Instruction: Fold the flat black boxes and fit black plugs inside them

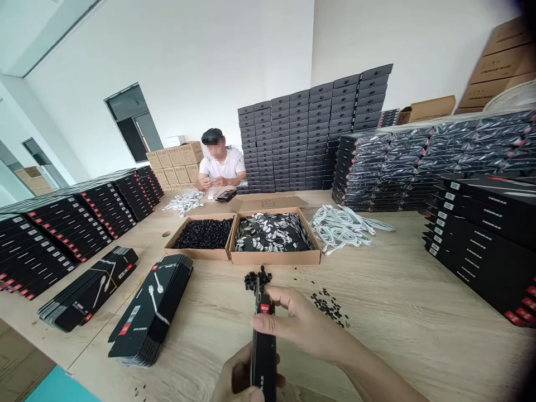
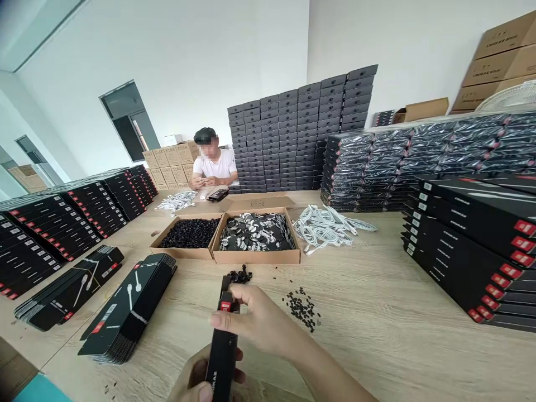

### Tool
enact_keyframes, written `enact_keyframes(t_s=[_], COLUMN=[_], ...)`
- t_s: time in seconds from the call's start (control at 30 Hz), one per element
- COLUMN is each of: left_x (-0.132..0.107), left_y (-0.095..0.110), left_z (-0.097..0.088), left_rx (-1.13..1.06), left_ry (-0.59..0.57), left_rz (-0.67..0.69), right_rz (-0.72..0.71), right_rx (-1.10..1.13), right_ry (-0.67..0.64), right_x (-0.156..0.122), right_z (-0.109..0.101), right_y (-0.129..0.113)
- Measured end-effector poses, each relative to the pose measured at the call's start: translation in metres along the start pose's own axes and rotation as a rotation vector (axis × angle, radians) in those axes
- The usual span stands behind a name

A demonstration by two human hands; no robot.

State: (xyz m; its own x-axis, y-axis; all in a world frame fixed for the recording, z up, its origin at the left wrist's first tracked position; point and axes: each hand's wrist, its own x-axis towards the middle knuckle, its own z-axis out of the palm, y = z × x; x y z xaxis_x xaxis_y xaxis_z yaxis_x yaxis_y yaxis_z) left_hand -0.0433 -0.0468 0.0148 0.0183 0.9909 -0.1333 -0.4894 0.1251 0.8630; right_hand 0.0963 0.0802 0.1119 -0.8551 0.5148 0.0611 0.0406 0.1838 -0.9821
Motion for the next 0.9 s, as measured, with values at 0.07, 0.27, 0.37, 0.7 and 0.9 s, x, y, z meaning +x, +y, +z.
enact_keyframes(t_s=[0.07, 0.27, 0.37, 0.7, 0.9], left_x=[0.004, 0.012, 0.013, 0.017, 0.02], left_y=[0.001, -0.002, -0.006, 0.007, 0.01], left_z=[0.005, 0.018, 0.025, 0.015, 0.012], left_rx=[0.026, 0.017, -0.047, -0.238, -0.332], left_ry=[0.086, 0.409, 0.531, 0.698, 0.73], left_rz=[0.076, 0.248, 0.237, 0.287, 0.349], right_rz=[-0.017, 0.075, 0.104, 0.267, 0.138], right_rx=[-0.026, 0.083, 0.199, 0.049, -0.23], right_ry=[0.084, 0.143, 0.071, -0.127, 0.032], right_x=[0.001, 0.004, 0.006, 0.004, 0.01], right_z=[0.0, -0.005, -0.006, 0.011, 0.024], right_y=[-0.001, 0.002, 0.008, 0.02, 0.025])
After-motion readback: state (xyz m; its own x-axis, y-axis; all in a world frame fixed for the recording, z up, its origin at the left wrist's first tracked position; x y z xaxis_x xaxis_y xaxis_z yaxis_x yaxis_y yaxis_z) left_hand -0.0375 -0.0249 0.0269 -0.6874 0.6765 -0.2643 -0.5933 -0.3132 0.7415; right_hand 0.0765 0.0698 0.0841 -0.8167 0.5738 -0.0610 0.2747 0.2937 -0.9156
